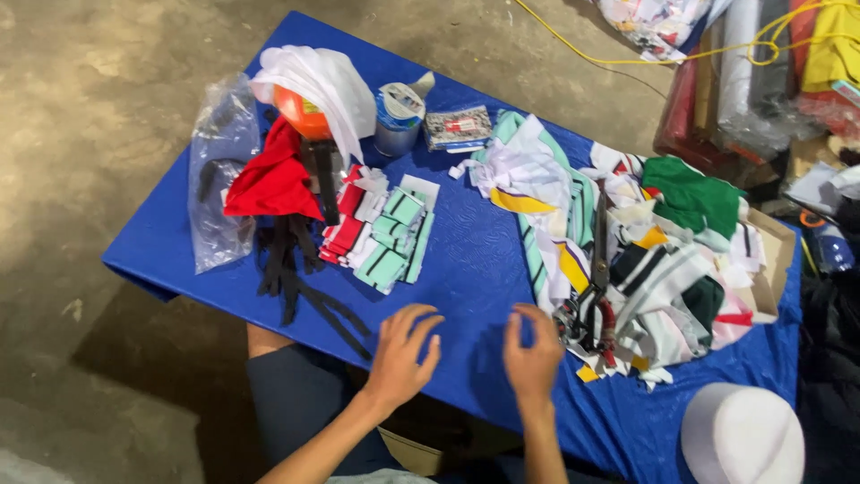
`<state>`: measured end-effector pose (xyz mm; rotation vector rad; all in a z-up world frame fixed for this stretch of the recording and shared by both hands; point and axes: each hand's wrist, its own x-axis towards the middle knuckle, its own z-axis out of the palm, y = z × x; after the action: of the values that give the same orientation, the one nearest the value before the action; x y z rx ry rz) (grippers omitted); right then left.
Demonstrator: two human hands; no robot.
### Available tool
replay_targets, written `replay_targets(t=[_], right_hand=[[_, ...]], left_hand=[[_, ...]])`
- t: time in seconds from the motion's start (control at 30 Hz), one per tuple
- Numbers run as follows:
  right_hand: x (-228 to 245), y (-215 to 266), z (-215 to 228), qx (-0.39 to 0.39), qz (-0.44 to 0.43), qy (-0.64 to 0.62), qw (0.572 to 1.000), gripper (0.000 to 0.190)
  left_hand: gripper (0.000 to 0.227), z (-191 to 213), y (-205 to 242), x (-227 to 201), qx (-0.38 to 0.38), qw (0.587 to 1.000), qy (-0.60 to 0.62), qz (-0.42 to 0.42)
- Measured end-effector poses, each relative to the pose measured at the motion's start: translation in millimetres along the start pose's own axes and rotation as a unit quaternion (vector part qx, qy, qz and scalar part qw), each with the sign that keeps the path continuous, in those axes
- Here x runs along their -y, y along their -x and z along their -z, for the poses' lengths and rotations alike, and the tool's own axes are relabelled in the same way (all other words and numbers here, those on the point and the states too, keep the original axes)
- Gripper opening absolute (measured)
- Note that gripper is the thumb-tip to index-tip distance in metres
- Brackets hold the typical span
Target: The person unfolds a striped green and white fabric on a blue table and uses shears to cut it into strips. They handle the fabric and the shears throughout the process, cutting along the fabric's edge.
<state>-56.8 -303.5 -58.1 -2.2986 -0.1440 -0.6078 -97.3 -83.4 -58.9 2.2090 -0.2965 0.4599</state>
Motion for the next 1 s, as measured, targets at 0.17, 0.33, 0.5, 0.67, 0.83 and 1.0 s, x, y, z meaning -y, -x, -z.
replay_targets(t=[0.17, 0.33, 0.5, 0.67, 0.83, 1.0], right_hand=[[-80, 7, 21, -0.091, -0.008, 0.159, 0.983, 0.014], [-99, 16, 12, -0.125, -0.01, 0.24, 0.963, 0.031], [-86, 15, 17, -0.131, -0.034, 0.249, 0.959, 0.038], [-90, 15, 13, -0.133, -0.071, 0.283, 0.947, 0.027], [-85, 14, 15, -0.139, -0.121, 0.296, 0.937, 0.03], [-77, 13, 19, -0.124, -0.133, 0.297, 0.938, 0.031]], left_hand=[[0.032, -70, -40, -33, 0.101, 0.993, 0.017, -0.054], [0.047, -158, -89, -50, 0.138, 0.982, -0.041, -0.124], [0.055, -207, -116, -48, 0.244, 0.958, -0.107, -0.109], [0.036, -224, -120, -5, 0.152, 0.97, -0.104, -0.158], [0.021, -213, -121, 2, 0.138, 0.969, -0.105, -0.179], [0.078, -164, -143, -38, 0.151, 0.968, -0.129, -0.153]])
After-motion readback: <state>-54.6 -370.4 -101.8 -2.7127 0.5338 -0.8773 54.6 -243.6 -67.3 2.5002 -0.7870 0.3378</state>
